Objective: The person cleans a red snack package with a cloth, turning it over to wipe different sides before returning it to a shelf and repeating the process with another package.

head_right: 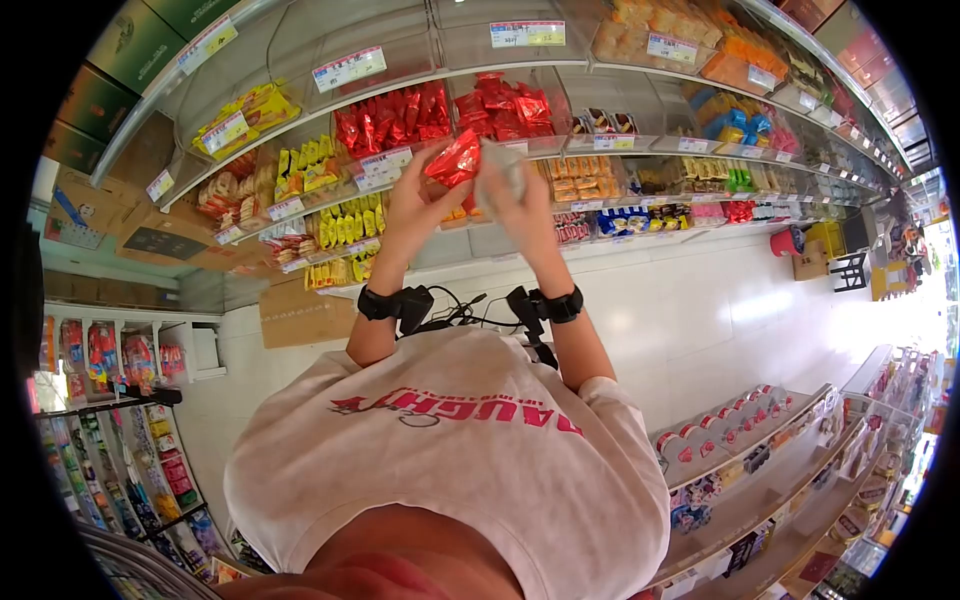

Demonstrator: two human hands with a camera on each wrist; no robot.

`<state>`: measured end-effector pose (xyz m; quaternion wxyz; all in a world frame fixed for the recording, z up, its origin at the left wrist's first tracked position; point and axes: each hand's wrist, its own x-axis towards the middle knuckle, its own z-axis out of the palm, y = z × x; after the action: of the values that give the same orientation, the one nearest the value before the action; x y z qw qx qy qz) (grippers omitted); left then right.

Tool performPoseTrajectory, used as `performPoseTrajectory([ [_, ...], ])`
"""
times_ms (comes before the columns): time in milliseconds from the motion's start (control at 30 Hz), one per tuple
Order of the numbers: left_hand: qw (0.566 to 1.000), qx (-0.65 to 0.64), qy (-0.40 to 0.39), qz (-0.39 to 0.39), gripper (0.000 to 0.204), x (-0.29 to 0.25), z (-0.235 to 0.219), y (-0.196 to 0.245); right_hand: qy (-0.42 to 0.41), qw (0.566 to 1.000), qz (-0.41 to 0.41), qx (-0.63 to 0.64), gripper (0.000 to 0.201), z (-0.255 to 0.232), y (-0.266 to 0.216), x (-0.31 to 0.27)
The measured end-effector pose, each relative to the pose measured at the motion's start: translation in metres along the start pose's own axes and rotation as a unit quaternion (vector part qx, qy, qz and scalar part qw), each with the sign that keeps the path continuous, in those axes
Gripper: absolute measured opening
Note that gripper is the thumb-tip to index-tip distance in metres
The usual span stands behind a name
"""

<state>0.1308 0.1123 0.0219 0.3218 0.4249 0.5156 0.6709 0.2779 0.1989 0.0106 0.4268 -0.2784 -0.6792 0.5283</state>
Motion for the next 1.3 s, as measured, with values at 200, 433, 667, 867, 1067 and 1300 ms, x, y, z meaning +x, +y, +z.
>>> performPoseTrajectory([
  [200,0.998,0.02,0.012,-0.063,0.041,-0.002,-0.011,0.0,0.039,0.998,0.023,-0.05,0.029,0.013,0.012,-0.003],
  [433,0.998,0.007,-0.02,-0.051,0.037,-0.009,-0.014,-0.021,-0.006,0.969,0.15,0.195,0.019,0.018,-0.004,-0.004],
  [667,0.998,-0.041,-0.014,-0.042,0.034,-0.018,-0.03,-0.031,0.125,0.952,0.134,0.245,0.018,0.035,0.019,-0.004],
  [867,0.998,-0.018,-0.042,-0.043,0.034,-0.03,-0.057,-0.035,-0.017,0.994,0.088,0.056,0.02,0.039,-0.003,0.006],
  [1067,0.988,-0.092,0.004,-0.122,0.026,-0.037,-0.081,-0.035,0.028,0.978,0.166,0.12,0.017,0.078,0.01,-0.001],
  [1300,0.989,-0.053,0.024,-0.134,0.027,-0.047,-0.113,-0.033,0.11,0.991,0.062,0.045,0.021,0.1,0.02,-0.003],
])
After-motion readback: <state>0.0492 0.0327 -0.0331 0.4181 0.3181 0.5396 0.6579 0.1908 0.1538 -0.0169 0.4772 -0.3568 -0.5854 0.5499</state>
